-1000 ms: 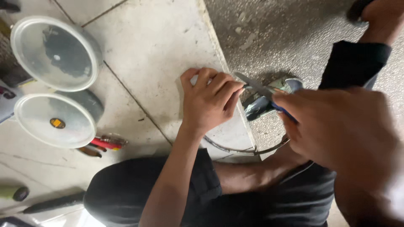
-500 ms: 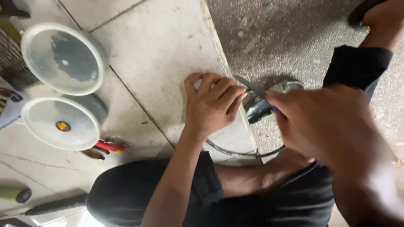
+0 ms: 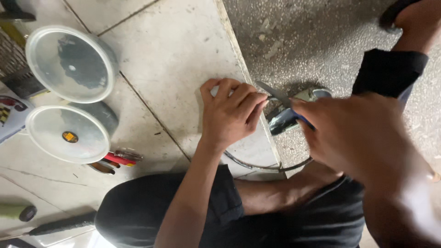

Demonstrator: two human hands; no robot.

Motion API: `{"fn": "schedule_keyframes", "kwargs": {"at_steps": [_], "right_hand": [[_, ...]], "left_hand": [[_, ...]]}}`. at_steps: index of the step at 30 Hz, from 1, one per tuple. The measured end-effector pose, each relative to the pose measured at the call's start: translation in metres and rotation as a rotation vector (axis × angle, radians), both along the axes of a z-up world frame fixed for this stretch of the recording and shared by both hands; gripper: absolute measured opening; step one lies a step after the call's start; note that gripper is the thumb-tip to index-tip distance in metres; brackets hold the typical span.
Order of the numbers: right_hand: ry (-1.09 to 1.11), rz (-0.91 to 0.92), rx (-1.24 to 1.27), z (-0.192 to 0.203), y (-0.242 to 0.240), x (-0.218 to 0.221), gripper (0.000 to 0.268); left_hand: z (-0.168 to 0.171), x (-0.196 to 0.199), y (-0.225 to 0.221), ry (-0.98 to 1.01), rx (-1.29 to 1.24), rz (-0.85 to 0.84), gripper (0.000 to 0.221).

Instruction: The person sands the frame of a racket using a file and cuts a piece of material with scissors while sitting on a tiled floor.

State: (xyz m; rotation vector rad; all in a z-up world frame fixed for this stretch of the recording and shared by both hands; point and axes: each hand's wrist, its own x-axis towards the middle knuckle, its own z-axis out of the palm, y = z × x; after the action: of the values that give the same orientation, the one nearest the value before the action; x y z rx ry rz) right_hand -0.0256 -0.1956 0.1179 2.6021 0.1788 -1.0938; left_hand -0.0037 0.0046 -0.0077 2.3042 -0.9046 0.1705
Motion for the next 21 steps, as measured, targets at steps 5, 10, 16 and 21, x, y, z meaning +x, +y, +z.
{"fn": "schedule_keyframes", "kwargs": {"at_steps": [5,10,16,21], "right_hand": [[0.192,-0.090,0.000,0.011,-0.007,0.016,0.030],[0.012,-0.007,0.107,-0.013,-0.014,0.000,0.011],[-0.074,-0.017,0.164,-0.010,-0.013,-0.008,0.024],[-0.123,-0.091,0.122,0.003,-0.008,-0.023,0.031]], "left_hand": [[0.003,0.002,-0.003,-0.001,-0.018,0.016,0.014],[0.001,0.002,-0.004,-0.022,-0.007,0.016,0.013],[0.002,0.003,-0.004,-0.030,-0.020,0.010,0.014],[0.004,0.002,-0.005,0.000,-0.013,0.022,0.014]]}}
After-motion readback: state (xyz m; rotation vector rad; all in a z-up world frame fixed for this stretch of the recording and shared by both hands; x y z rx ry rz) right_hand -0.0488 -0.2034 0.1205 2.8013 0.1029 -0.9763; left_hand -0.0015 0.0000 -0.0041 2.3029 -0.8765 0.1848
